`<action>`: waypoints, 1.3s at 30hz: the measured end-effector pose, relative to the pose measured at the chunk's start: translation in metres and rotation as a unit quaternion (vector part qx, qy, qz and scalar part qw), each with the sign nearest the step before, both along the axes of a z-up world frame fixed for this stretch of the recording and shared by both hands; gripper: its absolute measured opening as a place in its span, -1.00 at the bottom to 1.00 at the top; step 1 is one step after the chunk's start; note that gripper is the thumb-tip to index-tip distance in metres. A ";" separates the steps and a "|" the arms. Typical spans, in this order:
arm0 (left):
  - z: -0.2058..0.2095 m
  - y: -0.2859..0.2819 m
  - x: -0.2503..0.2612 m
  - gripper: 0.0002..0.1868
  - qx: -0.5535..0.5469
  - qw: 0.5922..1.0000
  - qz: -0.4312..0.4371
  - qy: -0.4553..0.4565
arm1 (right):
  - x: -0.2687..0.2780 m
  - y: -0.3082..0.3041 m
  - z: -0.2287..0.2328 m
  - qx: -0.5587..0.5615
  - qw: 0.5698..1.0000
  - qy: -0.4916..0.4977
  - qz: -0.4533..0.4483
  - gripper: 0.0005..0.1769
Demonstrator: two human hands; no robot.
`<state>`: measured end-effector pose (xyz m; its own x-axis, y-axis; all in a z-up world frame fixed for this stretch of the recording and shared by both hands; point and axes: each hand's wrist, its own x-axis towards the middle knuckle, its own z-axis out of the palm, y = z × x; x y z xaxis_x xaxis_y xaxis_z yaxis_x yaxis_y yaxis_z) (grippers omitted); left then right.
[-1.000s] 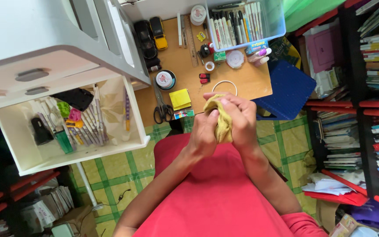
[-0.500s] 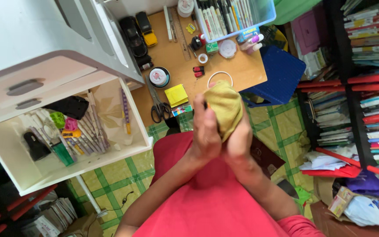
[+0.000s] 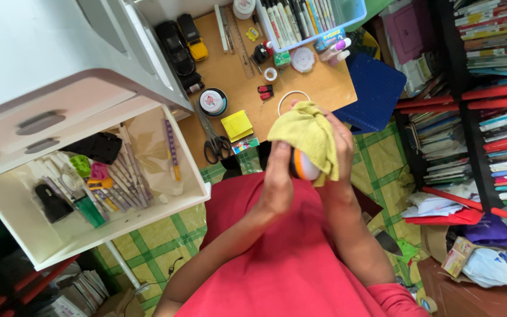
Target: The person empties a white plastic drawer, wipes its interior with a yellow cloth, and then cleans several small items including a tape measure, a small white bottle, and a pen. The person places the cleaned items back into the drawer.
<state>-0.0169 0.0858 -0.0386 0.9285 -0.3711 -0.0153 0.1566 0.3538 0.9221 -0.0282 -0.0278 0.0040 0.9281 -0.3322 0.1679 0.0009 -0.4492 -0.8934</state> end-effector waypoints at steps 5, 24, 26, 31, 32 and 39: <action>0.015 0.003 0.008 -0.48 -0.097 0.957 -0.073 0.265 | -0.006 0.009 0.010 0.429 0.903 -0.033 -0.014 -0.37; 0.041 0.025 0.014 -0.45 0.190 0.935 0.009 -0.300 | -0.006 0.038 0.023 0.392 0.917 -0.019 -0.067 -0.48; 0.046 0.028 0.014 -0.33 0.195 0.920 0.033 -0.339 | -0.007 0.039 0.025 0.529 0.841 0.030 -0.111 -0.40; 0.046 0.031 0.019 -0.17 0.105 0.943 0.012 -0.315 | -0.011 0.034 0.018 0.554 0.820 0.051 -0.136 -0.43; 0.044 0.033 0.020 -0.17 0.097 0.941 -0.005 -0.325 | -0.013 0.031 0.016 0.547 0.826 0.066 -0.121 -0.42; 0.030 0.037 0.029 -0.07 0.036 0.936 -0.130 -0.325 | -0.026 0.014 -0.010 0.573 0.807 0.051 -0.136 -0.57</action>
<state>0.0124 0.1230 -0.0089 0.6282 -0.6061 0.4878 -0.3729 0.3158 0.8725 -0.0539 -0.0135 -0.0060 0.7844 -0.4083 -0.4668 -0.0594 0.6998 -0.7119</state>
